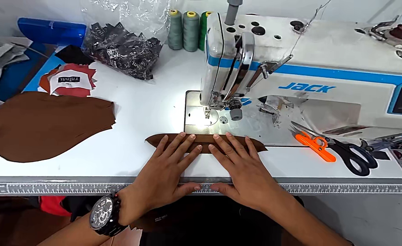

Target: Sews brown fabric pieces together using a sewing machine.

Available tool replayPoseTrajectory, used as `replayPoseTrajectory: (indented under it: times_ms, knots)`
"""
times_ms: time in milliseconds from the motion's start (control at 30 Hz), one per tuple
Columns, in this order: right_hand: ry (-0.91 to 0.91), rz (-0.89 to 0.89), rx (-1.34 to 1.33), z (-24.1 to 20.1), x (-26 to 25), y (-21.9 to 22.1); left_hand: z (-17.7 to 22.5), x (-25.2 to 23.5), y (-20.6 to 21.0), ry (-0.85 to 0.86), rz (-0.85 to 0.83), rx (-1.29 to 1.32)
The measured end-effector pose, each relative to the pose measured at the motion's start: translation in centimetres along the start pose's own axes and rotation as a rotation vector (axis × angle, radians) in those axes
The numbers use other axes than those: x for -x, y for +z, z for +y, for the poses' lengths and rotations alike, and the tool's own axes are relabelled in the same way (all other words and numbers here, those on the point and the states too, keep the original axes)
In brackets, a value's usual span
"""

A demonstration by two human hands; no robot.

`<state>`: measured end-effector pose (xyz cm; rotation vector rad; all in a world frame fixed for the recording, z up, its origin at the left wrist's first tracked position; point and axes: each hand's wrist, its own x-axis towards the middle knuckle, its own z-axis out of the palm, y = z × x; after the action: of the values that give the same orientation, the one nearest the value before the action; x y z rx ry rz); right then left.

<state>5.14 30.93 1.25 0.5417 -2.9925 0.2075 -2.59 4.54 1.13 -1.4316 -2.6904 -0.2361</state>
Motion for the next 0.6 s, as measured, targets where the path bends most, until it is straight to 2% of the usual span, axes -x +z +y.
replayPoseTrajectory:
  times_ms: [367,600]
  knots:
    - [-0.114,-0.103,-0.055,6.7,-4.5,-1.5,-4.7,-4.5,-0.4,0.041,-0.022,0.054]
    - [-0.110,-0.114,-0.026,8.0,-5.9,-1.5,-5.6,-5.6,-0.3,0.038,-0.035,0.060]
